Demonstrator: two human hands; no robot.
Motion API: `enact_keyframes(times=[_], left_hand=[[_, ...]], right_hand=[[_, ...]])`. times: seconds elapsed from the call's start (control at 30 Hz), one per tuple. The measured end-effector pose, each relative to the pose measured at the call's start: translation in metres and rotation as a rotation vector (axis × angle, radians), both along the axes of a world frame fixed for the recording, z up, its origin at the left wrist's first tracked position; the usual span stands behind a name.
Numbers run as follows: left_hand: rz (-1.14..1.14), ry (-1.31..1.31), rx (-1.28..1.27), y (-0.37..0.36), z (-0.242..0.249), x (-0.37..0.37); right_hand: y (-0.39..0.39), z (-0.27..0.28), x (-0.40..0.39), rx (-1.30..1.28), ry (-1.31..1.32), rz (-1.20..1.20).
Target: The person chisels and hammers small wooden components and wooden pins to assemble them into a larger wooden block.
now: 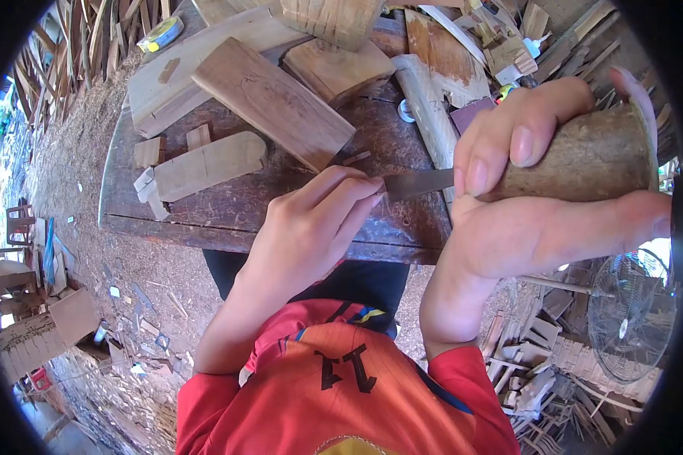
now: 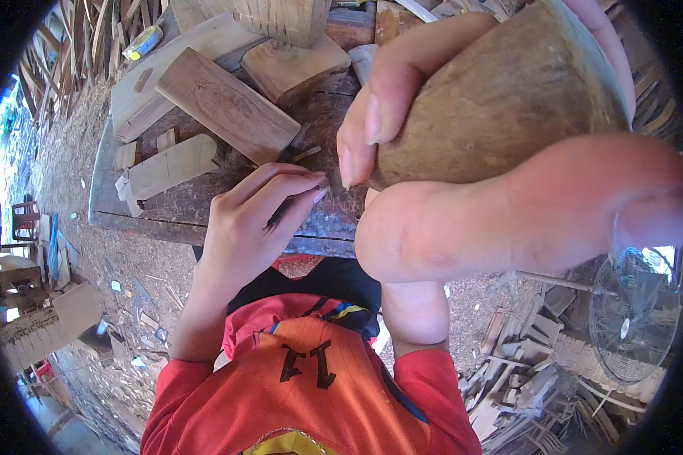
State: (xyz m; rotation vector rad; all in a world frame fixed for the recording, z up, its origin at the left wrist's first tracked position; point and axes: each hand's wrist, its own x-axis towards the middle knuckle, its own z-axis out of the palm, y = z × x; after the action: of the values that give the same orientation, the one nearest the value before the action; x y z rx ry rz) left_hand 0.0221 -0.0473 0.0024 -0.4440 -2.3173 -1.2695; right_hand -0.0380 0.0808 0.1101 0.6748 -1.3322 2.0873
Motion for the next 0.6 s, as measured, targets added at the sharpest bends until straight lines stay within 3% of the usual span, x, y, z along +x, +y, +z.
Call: enact_keyframes(times=[0.6], left_hand=[[0.002, 0.014, -0.034, -0.0009, -0.0028, 0.0013]], right_hand=[[0.0085, 0.0001, -0.0039, 0.041, 0.085, 0.153]])
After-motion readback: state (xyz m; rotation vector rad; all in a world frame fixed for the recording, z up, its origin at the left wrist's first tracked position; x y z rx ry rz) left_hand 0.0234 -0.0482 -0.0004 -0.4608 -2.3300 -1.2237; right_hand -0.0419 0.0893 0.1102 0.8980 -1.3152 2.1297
